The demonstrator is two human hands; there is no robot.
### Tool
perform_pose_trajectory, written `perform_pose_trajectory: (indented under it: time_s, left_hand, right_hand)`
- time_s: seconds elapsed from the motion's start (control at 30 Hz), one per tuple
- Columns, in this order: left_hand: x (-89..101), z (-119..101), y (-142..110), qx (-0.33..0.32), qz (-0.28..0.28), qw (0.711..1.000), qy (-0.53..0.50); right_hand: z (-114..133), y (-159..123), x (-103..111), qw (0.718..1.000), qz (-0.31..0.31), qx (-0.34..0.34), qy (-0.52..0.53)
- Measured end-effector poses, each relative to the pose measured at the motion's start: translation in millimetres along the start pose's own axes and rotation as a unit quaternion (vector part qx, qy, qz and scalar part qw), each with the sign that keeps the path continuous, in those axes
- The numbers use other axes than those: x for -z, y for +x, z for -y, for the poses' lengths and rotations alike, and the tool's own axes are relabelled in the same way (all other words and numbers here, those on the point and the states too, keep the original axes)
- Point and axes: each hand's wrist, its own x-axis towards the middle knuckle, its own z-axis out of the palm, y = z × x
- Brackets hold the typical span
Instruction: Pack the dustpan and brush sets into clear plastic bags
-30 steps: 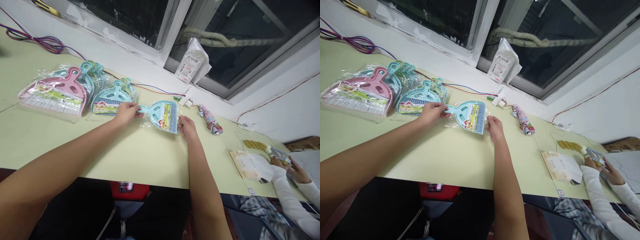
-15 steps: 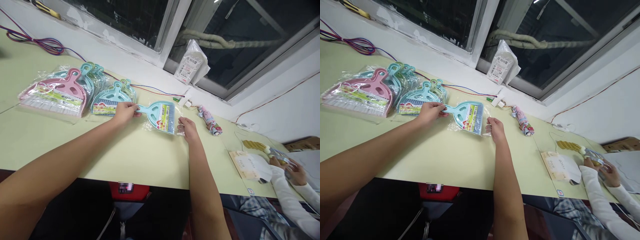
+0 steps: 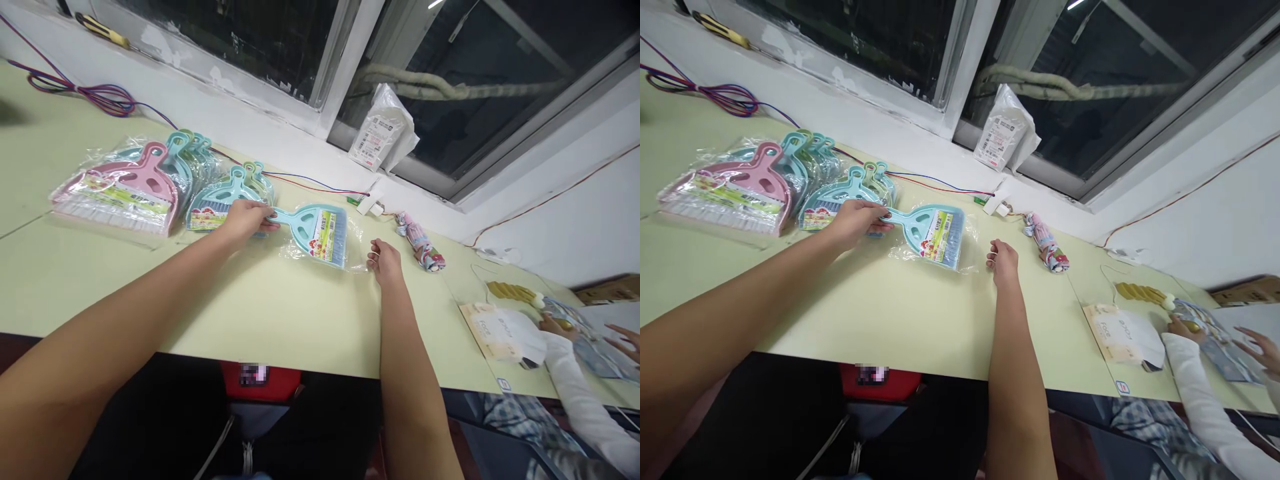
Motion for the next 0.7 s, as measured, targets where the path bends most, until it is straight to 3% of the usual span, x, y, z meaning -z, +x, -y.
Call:
perform_pose_trajectory:
  time_s: [0.3, 0.37, 0.43, 0.5, 0.57, 0.63, 0.7]
  left_hand:
    - [23.3, -9.3, 14.3, 0.072, 0.11, 0.99, 0.047]
    - [21.2, -7.8, 14.9, 0.08, 0.138, 0.985, 0.065]
    - [16.1, -5.9, 13.9, 0.082, 0.17, 0.978, 0.084]
    - [8.4, -4.1, 11.6, 0.084, 0.202, 0.97, 0.105]
    - [-1.2, -2.5, 8.5, 0.087, 0.232, 0.96, 0.126]
    - [-11.5, -1.0, 5.5, 0.082, 0.253, 0.953, 0.143]
    - [-21.1, 0.2, 3.0, 0.069, 0.266, 0.949, 0.154]
  right_hand:
    - [-6.7, 6.1, -2.6, 1.0, -0.019, -0.019, -0.004]
    - [0.8, 3.1, -2.5, 0.999, -0.033, 0.021, -0.017]
    - [13.8, -6.7, -5.4, 0.991, -0.054, 0.108, -0.056]
    - [30.2, -24.5, -15.8, 0.969, -0.045, 0.21, -0.12]
    - [46.1, -48.2, -35.9, 0.938, 0.028, 0.276, -0.207]
    - [57.7, -71.9, -63.3, 0.886, 0.146, 0.296, -0.326]
    - [63.2, -89.6, -92.1, 0.826, 0.215, 0.3, -0.427]
